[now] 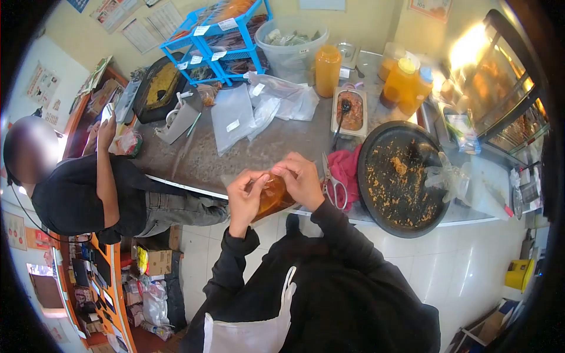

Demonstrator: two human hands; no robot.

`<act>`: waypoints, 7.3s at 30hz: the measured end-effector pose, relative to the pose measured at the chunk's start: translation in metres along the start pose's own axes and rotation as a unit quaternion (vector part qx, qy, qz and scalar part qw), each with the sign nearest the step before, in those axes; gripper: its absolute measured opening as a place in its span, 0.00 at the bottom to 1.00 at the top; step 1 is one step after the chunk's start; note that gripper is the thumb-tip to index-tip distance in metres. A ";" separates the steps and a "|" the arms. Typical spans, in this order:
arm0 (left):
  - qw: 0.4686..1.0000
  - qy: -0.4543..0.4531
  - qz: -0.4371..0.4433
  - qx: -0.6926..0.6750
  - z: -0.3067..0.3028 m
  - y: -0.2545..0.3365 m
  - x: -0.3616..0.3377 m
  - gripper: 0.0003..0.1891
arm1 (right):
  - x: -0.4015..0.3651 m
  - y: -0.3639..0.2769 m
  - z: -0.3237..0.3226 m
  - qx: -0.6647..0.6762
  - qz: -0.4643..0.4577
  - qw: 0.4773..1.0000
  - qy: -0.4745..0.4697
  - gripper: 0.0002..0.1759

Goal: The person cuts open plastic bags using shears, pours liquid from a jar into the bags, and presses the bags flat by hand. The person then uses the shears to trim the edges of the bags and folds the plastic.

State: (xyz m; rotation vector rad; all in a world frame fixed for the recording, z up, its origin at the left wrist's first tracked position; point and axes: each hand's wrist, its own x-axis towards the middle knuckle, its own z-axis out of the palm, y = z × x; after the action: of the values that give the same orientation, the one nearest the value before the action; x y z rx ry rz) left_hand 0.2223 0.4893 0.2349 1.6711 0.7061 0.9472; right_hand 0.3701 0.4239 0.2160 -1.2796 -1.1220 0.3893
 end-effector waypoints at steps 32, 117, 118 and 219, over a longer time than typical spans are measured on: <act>0.898 -0.248 0.278 0.234 0.036 -0.011 0.061 0.03 | -0.110 0.052 -0.087 -0.406 0.240 0.879 -0.072 0.17; 0.812 -0.327 0.277 0.397 -0.009 0.003 0.079 0.05 | -0.017 0.074 0.006 -0.108 -0.012 0.994 0.006 0.11; 0.840 -0.334 0.249 0.348 -0.014 -0.005 0.078 0.06 | -0.016 0.073 0.006 -0.109 -0.012 0.994 0.002 0.09; 0.977 0.144 0.059 0.147 0.088 -0.073 0.111 0.44 | -0.004 -0.089 -0.168 -0.300 -0.062 0.835 0.457 0.18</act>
State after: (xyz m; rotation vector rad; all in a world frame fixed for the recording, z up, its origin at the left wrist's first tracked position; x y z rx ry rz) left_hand 0.3550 0.5577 0.1795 1.8682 0.9869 1.2325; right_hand 0.4772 0.2996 0.3131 -1.6428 -0.4709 -0.6979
